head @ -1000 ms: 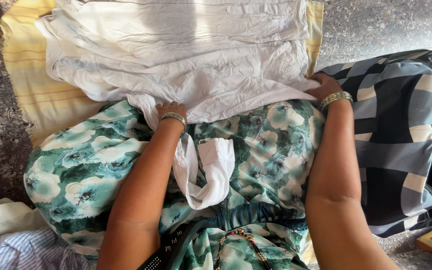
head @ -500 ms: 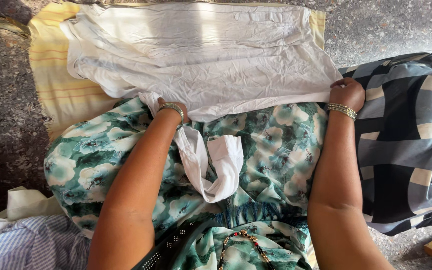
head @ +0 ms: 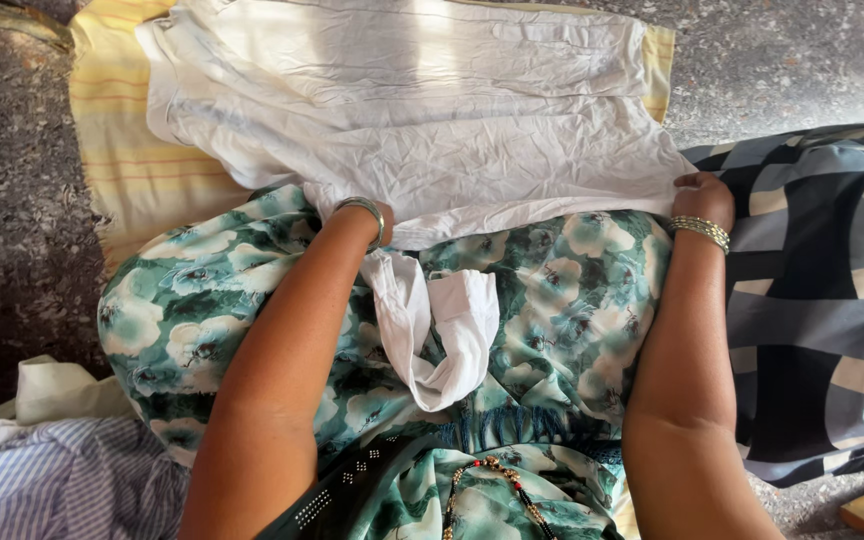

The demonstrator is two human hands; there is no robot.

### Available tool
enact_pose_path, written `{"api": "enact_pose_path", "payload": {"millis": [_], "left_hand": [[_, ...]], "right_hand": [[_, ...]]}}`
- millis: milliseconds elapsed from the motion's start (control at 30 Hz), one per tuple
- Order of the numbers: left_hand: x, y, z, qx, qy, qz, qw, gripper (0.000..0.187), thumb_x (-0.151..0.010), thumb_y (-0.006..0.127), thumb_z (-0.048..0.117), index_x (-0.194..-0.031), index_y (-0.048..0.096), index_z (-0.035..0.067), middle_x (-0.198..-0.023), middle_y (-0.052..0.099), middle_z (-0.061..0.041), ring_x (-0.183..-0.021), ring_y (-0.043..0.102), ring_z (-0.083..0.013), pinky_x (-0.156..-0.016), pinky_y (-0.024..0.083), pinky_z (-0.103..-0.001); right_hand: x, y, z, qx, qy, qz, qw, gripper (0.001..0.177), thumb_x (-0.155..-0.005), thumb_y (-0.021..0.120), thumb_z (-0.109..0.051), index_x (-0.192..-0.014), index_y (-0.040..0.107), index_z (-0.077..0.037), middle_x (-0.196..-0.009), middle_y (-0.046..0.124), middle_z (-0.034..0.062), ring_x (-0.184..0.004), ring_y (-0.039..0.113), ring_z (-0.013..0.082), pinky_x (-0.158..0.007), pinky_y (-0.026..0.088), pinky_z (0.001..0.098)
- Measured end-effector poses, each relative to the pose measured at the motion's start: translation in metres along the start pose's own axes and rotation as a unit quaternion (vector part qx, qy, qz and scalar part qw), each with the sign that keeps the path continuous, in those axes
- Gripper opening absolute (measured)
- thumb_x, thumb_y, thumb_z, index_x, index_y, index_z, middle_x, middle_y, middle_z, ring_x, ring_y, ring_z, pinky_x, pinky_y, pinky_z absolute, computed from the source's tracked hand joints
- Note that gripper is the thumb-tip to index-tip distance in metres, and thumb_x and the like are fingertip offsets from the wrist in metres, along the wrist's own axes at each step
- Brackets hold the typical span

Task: The person folds a white shirt on a mat on the floor by smoothing the fabric, folding in the sleeves and sides, and rolling or folding the garment into a compact bundle.

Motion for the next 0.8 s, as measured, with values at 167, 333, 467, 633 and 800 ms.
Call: {"api": "enact_pose_path", "payload": {"millis": [167,333,467,633,800], "left_hand": [[0.015,-0.032,0.018,0.087,0.086,0.110,0.986,0.034,-0.085,0.065,0.016,-0.116,0.078,0.012,-0.117,0.074,-0.018,-0.107,0.072,-0.0338,-0.093,0.057,-0.044],[0.035,-0.069,-0.001,0.177,0.054,0.227,0.956,0.032,-0.085,0.062,0.009,-0.114,0.076,0.014,-0.116,0.072,-0.020,-0.107,0.069,-0.0371,-0.093,0.054,-0.046],[0.025,-0.071,-0.019,0.209,0.057,0.278,0.936,0.033,-0.086,0.058,0.005,-0.112,0.078,0.012,-0.114,0.074,-0.021,-0.108,0.070,-0.0376,-0.095,0.055,-0.045],[-0.044,-0.019,-0.022,0.067,0.076,0.136,0.986,0.030,-0.090,0.057,0.014,-0.110,0.077,0.004,-0.117,0.071,-0.025,-0.109,0.069,-0.0385,-0.093,0.055,-0.046],[-0.026,-0.013,-0.011,0.018,0.066,0.085,0.994,0.032,-0.087,0.060,0.015,-0.110,0.077,0.001,-0.116,0.072,-0.025,-0.107,0.071,-0.0385,-0.091,0.056,-0.047]], "right_hand": [[-0.008,0.014,-0.017,0.072,-0.086,-0.052,0.992,0.033,-0.081,0.060,0.000,-0.103,0.080,-0.014,-0.108,0.073,0.0191,-0.097,0.070,0.0338,-0.088,0.052,0.0417],[-0.030,0.016,-0.011,-0.152,-0.218,0.039,0.963,0.043,-0.084,0.049,0.012,-0.104,0.082,-0.008,-0.108,0.078,0.0140,-0.095,0.073,0.0214,-0.088,0.056,0.0307],[-0.038,0.027,0.025,-0.389,-0.066,-0.011,0.919,0.031,-0.089,0.057,0.007,-0.101,0.079,-0.010,-0.097,0.076,0.0051,-0.075,0.064,0.0063,-0.068,0.051,0.0203],[-0.002,0.019,0.028,-0.136,-0.033,-0.077,0.987,0.036,-0.093,0.050,0.000,-0.103,0.084,-0.010,-0.086,0.073,0.0131,-0.066,0.055,0.0206,-0.062,0.044,0.0334],[0.028,-0.013,-0.001,0.024,-0.100,-0.087,0.991,0.030,-0.091,0.075,-0.031,-0.107,0.079,-0.006,-0.094,0.074,0.0211,-0.085,0.072,0.0337,-0.080,0.056,0.0412]]}}
Point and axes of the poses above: each hand's wrist, its own x-axis away from the middle knuckle, its own y-axis out of the palm, z = x × y, the point moved 8 cm from there along -x, towards the middle knuckle
